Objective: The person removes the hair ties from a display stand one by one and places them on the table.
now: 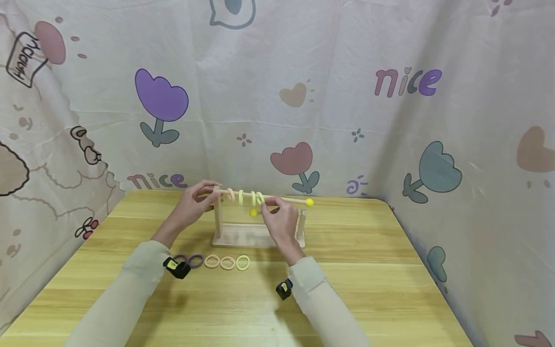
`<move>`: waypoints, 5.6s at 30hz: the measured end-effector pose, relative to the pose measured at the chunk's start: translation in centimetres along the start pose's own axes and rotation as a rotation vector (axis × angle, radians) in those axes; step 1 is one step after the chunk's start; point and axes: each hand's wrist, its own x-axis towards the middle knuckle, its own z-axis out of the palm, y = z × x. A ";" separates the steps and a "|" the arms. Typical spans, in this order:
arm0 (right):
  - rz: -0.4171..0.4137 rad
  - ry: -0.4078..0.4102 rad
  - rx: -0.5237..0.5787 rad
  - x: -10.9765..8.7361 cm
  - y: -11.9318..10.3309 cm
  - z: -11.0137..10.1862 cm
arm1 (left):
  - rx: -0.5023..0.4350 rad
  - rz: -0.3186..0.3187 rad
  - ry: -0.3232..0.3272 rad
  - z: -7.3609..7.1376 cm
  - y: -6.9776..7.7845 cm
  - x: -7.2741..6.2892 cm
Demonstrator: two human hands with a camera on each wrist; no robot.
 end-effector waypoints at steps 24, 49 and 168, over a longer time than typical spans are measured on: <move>0.071 0.070 0.075 0.3 1.9 -3.1 | 0.008 0.001 0.003 0.0 -0.1 0.1; 0.154 0.144 0.078 0.9 4.5 -7.3 | 0.014 -0.002 0.012 0.0 0.1 0.0; 0.286 -0.783 0.031 -5.0 5.6 -2.6 | 0.007 -0.009 0.010 -0.2 -0.1 0.1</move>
